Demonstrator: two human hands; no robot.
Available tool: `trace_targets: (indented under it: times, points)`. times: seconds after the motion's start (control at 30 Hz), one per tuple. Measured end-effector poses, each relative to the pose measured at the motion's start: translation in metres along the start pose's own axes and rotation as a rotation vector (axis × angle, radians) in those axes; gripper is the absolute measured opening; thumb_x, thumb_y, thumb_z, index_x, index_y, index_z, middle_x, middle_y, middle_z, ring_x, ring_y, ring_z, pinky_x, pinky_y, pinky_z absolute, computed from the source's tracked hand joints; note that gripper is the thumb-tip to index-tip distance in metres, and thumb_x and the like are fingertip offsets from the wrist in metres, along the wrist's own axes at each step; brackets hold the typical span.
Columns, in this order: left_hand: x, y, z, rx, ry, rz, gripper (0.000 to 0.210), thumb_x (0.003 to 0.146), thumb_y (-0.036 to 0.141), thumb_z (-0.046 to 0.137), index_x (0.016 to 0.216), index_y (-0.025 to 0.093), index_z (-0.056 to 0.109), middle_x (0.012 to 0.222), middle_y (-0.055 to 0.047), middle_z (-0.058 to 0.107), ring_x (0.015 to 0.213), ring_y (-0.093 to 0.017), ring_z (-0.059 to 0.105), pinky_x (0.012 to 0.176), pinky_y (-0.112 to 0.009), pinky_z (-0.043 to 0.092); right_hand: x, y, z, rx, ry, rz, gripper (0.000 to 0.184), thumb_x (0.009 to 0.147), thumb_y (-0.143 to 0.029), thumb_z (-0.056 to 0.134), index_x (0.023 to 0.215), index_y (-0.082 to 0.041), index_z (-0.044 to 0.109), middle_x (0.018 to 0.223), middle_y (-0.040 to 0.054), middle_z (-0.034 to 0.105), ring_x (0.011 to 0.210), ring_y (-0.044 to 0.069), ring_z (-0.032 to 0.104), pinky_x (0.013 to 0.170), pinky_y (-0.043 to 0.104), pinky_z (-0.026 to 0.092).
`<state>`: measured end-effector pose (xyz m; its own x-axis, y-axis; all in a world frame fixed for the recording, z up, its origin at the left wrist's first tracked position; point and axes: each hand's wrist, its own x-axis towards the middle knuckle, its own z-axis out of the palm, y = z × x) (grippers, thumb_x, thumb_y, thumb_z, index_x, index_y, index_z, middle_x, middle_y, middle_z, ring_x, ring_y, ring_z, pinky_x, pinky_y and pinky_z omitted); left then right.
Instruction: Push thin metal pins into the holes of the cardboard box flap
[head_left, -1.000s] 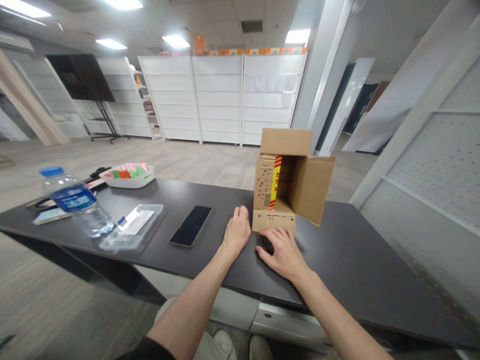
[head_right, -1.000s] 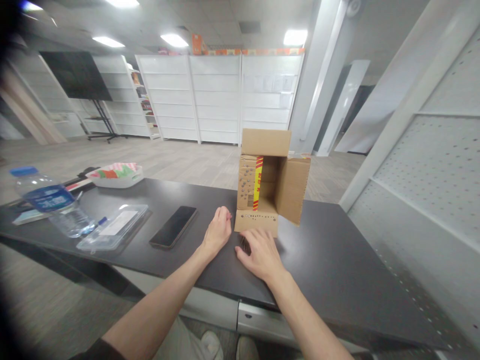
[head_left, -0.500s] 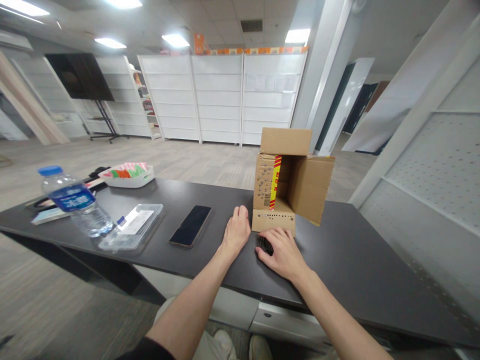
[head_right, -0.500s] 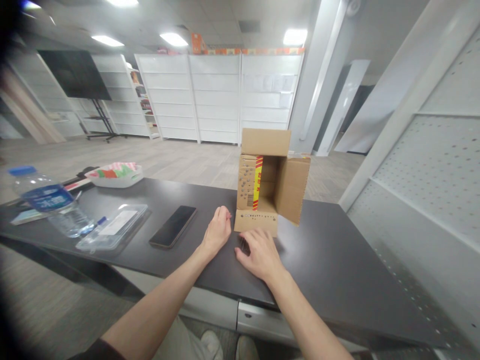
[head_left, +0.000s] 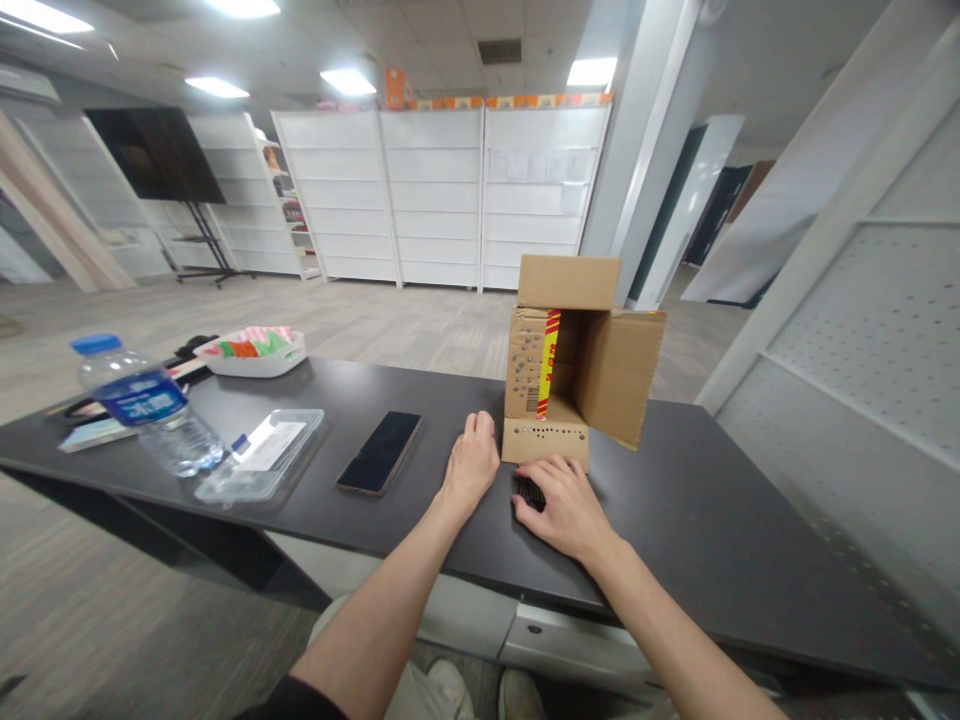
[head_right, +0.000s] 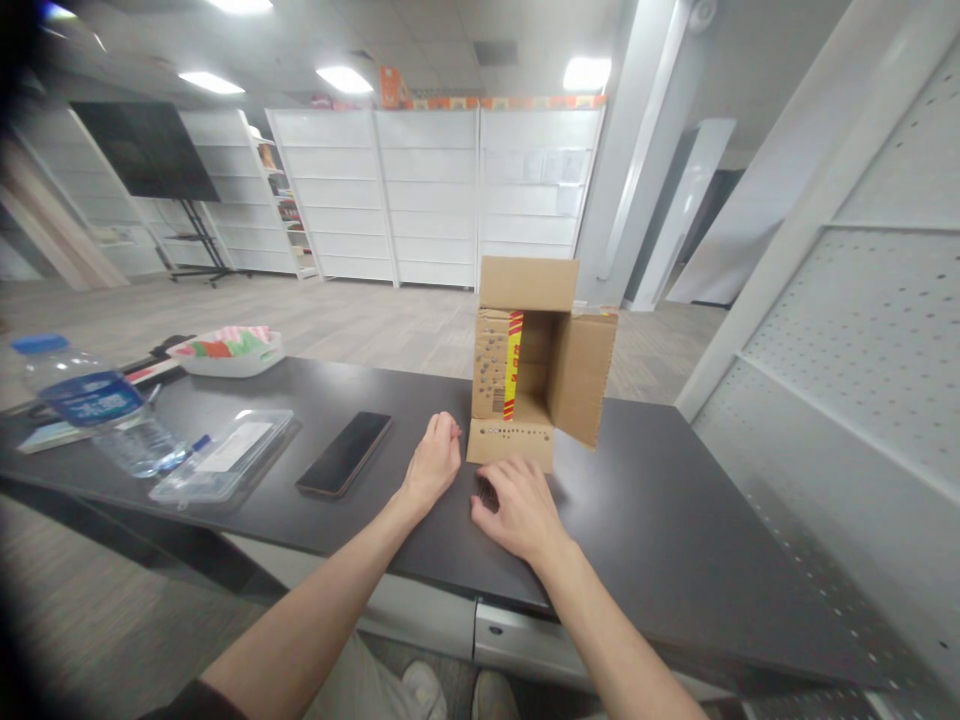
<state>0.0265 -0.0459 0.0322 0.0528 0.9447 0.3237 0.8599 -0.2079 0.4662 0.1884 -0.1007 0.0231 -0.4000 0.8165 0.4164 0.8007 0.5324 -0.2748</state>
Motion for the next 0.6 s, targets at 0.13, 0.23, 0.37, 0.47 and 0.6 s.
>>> trace_targets:
  times: [0.13,0.23,0.37,0.47,0.6]
  points:
    - [0.0002,-0.0003,0.0002,0.002,-0.005,0.001,0.017,0.098,0.015,0.032,0.103,0.021,0.048,0.107,-0.008,0.059,0.094,-0.019,0.066,0.076,-0.029,0.048,0.0003,0.0012,0.0017,0.015,0.005,0.003,0.02,0.087,-0.03,0.061,0.103,-0.021,0.068,0.099,0.0071,0.073,0.094,0.024,0.06,0.088,0.04,0.039]
    - [0.0002,-0.0013,0.0014,0.014,-0.003,0.008,0.017,0.097,0.014,0.033,0.103,0.021,0.048,0.107,-0.008,0.059,0.093,-0.019,0.066,0.077,-0.029,0.048,0.0004,0.0023,0.0026,0.012,0.004,0.005,0.018,0.089,-0.032,0.061,0.101,-0.022,0.069,0.097,0.0073,0.073,0.095,0.024,0.06,0.088,0.039,0.039]
    - [0.0002,-0.0022,0.0027,0.02,0.004,0.021,0.017,0.096,0.013,0.033,0.102,0.021,0.047,0.106,-0.008,0.059,0.092,-0.019,0.066,0.076,-0.029,0.048,0.0,0.0037,0.0033,0.01,-0.001,0.005,0.018,0.092,-0.034,0.061,0.1,-0.021,0.069,0.097,0.0072,0.073,0.095,0.024,0.06,0.087,0.038,0.039]
    - [0.0003,-0.0024,0.0029,0.017,0.011,0.023,0.017,0.096,0.012,0.034,0.101,0.021,0.046,0.106,-0.008,0.058,0.092,-0.019,0.065,0.076,-0.029,0.048,-0.0003,0.0042,0.0036,0.013,0.009,-0.001,0.019,0.094,-0.036,0.059,0.1,-0.021,0.07,0.098,0.007,0.073,0.095,0.024,0.06,0.087,0.038,0.039]
    - [0.0003,-0.0022,0.0021,0.01,0.011,0.019,0.016,0.096,0.013,0.034,0.1,0.021,0.047,0.105,-0.007,0.058,0.093,-0.019,0.065,0.077,-0.029,0.048,-0.0001,0.0041,0.0037,0.01,0.017,-0.004,0.021,0.097,-0.035,0.055,0.099,-0.021,0.07,0.097,0.007,0.073,0.094,0.023,0.061,0.085,0.038,0.04]
